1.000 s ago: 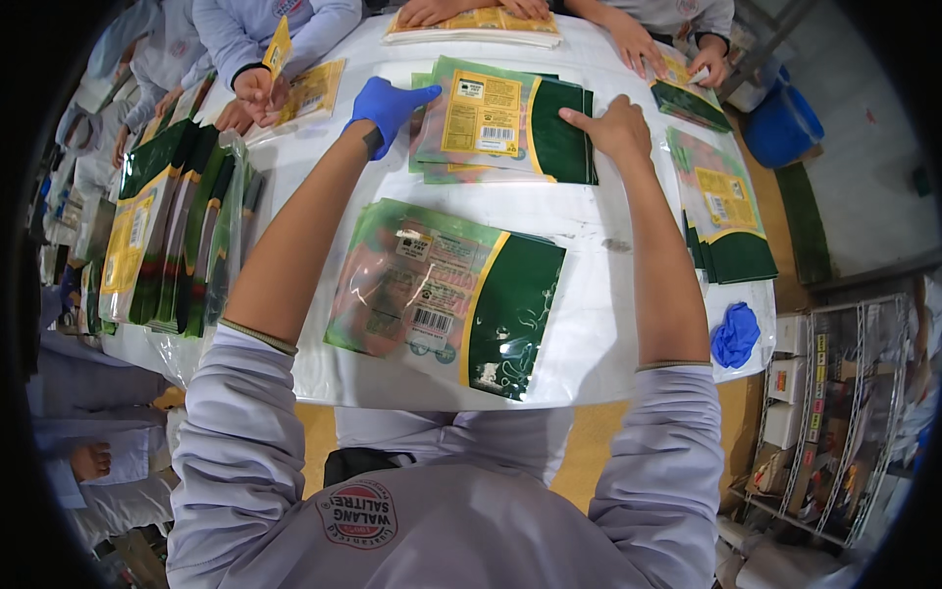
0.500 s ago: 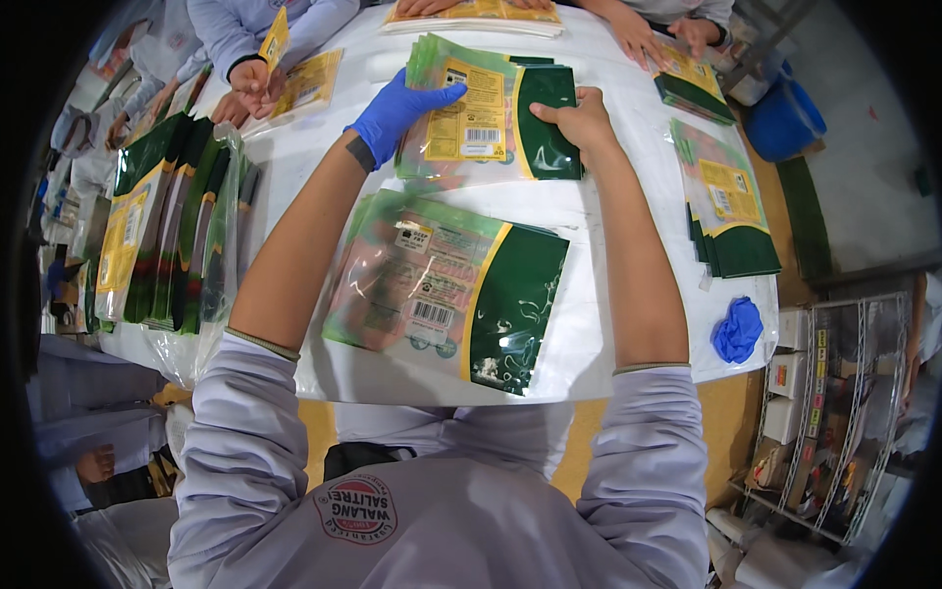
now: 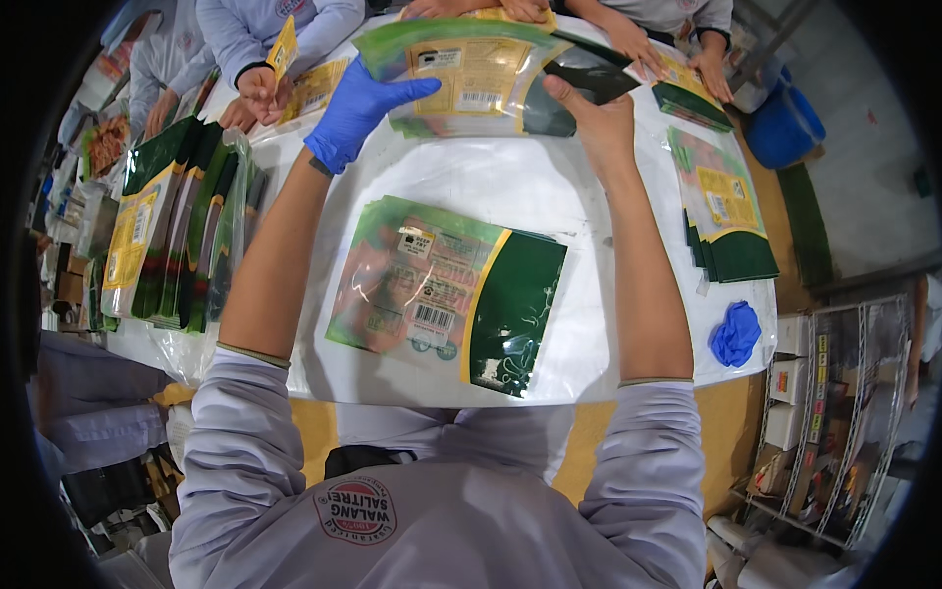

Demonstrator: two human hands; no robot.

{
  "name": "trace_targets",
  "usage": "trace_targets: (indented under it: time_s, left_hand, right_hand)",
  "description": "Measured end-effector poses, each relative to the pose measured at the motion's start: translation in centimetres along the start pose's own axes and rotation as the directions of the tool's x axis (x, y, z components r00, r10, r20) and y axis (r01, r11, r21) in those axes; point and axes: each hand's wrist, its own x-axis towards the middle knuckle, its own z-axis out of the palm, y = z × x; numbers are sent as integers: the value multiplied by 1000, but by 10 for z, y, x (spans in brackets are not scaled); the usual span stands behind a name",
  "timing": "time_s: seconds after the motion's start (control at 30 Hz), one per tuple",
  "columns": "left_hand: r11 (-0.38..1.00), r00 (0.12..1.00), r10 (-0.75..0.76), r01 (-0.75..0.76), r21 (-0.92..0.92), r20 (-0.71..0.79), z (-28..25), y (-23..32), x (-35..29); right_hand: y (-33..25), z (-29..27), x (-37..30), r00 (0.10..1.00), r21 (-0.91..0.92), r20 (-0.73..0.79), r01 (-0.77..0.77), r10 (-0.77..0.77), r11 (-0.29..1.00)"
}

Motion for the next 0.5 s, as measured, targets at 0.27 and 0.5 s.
trace_targets:
  time_s: [0.27,0.5]
  left_hand:
    - [967,970,-210,188,-169,-122,16,-28,-26]
    - [941,967,-96,11,-339,-234,40,12,-21]
  right_hand:
    - [22,3,-13,983,9,65,-174,173,985]
    - [19,-4,-12,996,82,71,-67,61,994]
